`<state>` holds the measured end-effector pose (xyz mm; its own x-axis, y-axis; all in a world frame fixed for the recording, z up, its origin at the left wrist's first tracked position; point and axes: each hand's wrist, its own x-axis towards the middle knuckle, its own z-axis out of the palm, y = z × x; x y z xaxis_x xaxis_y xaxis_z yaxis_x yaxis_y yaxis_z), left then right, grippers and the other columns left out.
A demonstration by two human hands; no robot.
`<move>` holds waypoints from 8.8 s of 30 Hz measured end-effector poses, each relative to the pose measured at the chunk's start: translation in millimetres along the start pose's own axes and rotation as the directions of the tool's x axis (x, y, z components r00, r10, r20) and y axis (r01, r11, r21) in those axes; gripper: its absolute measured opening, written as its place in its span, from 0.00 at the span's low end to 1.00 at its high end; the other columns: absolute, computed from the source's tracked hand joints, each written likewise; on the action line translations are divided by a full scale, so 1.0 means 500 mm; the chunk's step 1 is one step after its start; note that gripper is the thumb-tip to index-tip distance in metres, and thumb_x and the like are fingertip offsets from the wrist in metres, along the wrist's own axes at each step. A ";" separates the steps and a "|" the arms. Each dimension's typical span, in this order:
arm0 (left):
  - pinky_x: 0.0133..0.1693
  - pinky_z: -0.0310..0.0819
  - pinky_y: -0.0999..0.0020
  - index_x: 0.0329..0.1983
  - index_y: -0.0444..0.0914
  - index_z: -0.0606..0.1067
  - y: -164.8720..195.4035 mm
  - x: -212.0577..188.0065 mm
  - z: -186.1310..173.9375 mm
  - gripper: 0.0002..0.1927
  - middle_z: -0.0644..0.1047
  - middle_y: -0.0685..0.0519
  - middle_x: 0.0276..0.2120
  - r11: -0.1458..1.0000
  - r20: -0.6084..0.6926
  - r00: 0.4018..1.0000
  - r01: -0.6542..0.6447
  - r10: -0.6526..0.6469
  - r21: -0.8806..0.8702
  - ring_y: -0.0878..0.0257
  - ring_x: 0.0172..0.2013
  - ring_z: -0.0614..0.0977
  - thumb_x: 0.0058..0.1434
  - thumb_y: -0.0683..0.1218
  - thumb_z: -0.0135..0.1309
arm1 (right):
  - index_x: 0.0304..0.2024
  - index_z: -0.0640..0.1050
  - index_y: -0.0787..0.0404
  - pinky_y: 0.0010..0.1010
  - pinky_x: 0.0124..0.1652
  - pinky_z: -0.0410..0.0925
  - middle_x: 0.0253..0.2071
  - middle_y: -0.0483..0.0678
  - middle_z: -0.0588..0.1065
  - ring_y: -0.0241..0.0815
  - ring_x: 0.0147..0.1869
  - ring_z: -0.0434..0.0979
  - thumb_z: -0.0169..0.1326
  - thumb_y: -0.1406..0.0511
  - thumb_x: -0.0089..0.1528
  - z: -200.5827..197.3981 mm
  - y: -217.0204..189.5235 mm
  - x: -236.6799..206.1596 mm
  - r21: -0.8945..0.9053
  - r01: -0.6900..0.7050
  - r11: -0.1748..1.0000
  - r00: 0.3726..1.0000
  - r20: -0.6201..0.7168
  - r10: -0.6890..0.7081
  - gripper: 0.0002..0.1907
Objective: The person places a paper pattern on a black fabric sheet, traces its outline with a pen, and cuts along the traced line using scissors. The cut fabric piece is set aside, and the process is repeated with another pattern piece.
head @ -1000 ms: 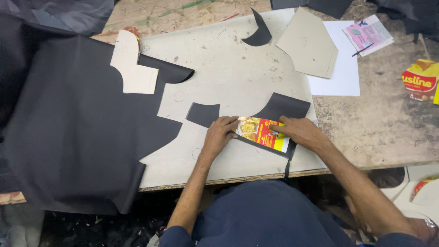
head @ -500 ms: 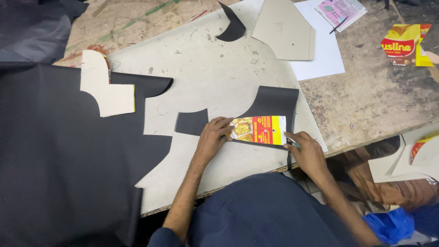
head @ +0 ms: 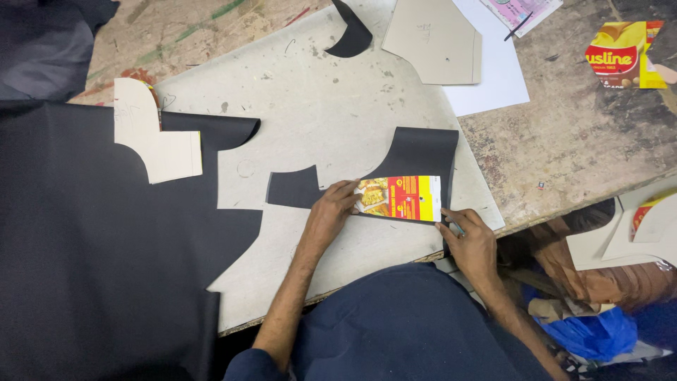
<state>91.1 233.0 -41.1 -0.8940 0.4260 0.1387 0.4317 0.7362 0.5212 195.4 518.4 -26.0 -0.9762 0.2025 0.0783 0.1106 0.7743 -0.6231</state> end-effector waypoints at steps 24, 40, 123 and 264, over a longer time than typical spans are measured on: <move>0.53 0.80 0.67 0.53 0.26 0.78 0.093 -0.039 0.081 0.19 0.75 0.34 0.60 0.754 0.025 0.972 -0.199 0.235 0.626 0.51 0.56 0.79 0.57 0.34 0.55 | 0.47 0.83 0.58 0.38 0.37 0.76 0.43 0.46 0.78 0.48 0.37 0.83 0.61 0.61 0.61 -0.013 -0.022 -0.009 -0.272 0.168 0.947 0.986 0.065 -0.156 0.14; 0.55 0.77 0.52 0.69 0.38 0.70 0.161 -0.029 0.077 0.28 0.68 0.30 0.61 0.820 0.024 0.999 -0.045 0.039 0.571 0.39 0.60 0.73 0.63 0.43 0.53 | 0.46 0.83 0.58 0.42 0.48 0.73 0.44 0.51 0.80 0.52 0.47 0.82 0.59 0.60 0.60 -0.057 -0.019 0.058 -0.124 -0.025 0.992 0.938 0.340 0.066 0.14; 0.29 0.84 0.51 0.77 0.70 0.27 0.186 0.162 0.056 0.63 0.81 0.29 0.44 0.568 0.723 0.673 -0.538 -0.156 0.623 0.34 0.36 0.86 0.59 0.41 0.60 | 0.47 0.80 0.60 0.51 0.47 0.74 0.42 0.63 0.80 0.64 0.44 0.83 0.48 0.65 0.66 0.002 -0.125 -0.101 -0.288 -0.389 0.875 0.898 0.094 0.430 0.12; 0.50 0.66 0.51 0.73 0.31 0.54 0.191 0.226 0.052 0.51 0.78 0.42 0.43 0.954 -0.211 0.946 0.197 -0.245 -0.225 0.51 0.45 0.74 0.52 0.48 0.70 | 0.68 0.66 0.68 0.52 0.46 0.71 0.58 0.65 0.67 0.67 0.51 0.76 0.67 0.65 0.57 -0.190 0.252 0.177 -0.295 -0.310 0.904 0.892 -0.419 0.170 0.40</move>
<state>34.3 365.2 2.4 -0.9771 0.1118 0.1812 0.2089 0.6683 0.7140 140.9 690.6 -23.7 -0.7736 0.5633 0.2902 0.4580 0.8136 -0.3582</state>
